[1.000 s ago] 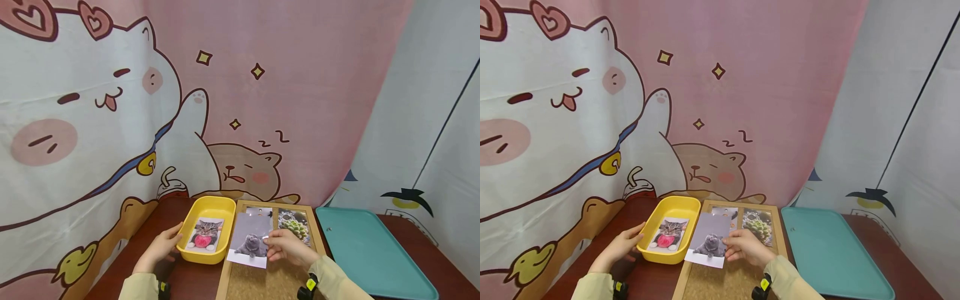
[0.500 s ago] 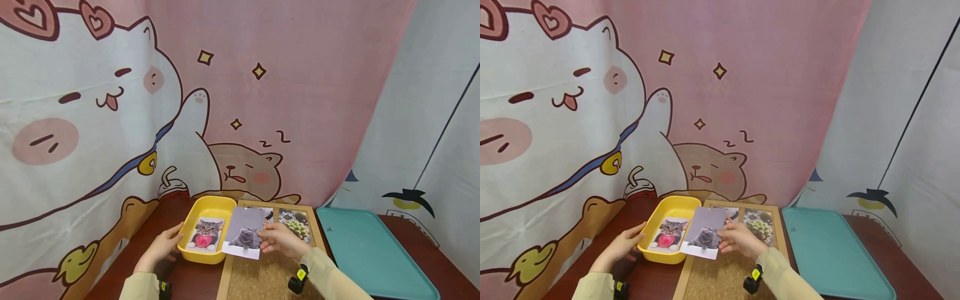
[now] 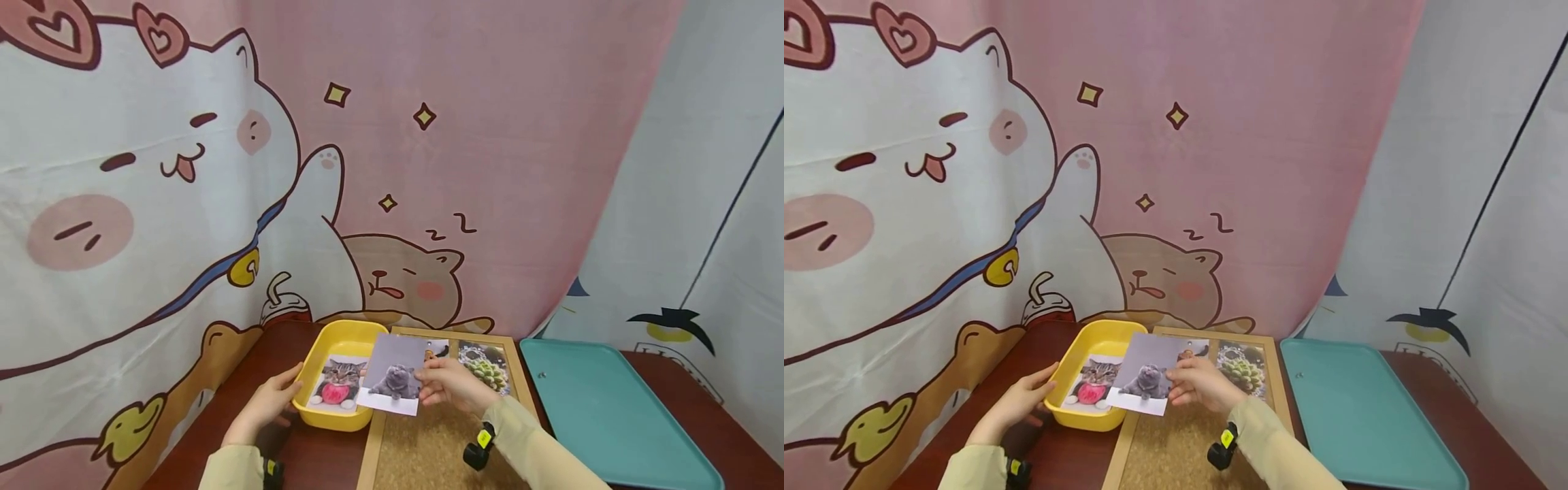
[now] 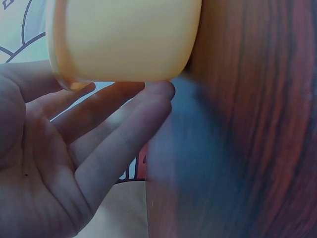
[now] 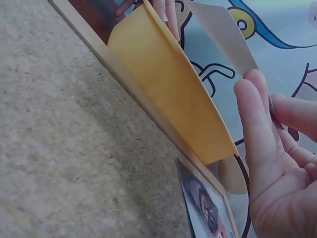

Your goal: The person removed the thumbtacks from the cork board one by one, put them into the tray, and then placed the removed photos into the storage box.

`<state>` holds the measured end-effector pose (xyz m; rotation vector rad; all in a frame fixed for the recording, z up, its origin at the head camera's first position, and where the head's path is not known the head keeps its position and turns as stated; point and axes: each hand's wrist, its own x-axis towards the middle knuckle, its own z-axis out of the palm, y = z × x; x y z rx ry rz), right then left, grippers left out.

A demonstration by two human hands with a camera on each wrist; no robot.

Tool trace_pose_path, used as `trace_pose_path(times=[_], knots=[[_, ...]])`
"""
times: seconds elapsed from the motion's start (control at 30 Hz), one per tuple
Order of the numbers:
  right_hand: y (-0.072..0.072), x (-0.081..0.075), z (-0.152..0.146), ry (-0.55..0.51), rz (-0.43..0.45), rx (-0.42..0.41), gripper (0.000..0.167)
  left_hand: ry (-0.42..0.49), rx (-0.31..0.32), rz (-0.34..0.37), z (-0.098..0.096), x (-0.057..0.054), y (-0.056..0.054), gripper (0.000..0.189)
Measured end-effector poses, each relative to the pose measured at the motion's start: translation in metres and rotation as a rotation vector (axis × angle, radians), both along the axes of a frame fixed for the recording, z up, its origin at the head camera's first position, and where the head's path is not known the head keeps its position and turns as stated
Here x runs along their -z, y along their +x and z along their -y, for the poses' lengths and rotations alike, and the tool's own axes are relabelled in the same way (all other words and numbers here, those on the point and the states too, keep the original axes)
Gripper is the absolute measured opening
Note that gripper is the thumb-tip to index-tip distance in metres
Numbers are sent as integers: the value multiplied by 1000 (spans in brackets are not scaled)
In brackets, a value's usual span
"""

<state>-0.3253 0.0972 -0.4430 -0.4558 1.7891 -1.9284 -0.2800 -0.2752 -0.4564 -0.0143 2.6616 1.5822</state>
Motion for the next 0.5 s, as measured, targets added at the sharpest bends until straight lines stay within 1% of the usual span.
trace_pose_path(times=[0.23,0.47,0.5], knots=[[-6,-8,6,6,-17,-1,16,1,4,0,0,-1,0,53],[-14,-14,17,20,4,-5,13,17,9,0,-1,-1,1,52],[-15,-14,18,25,-4,-8,14,20,8,-2,-1,-1,2,52]])
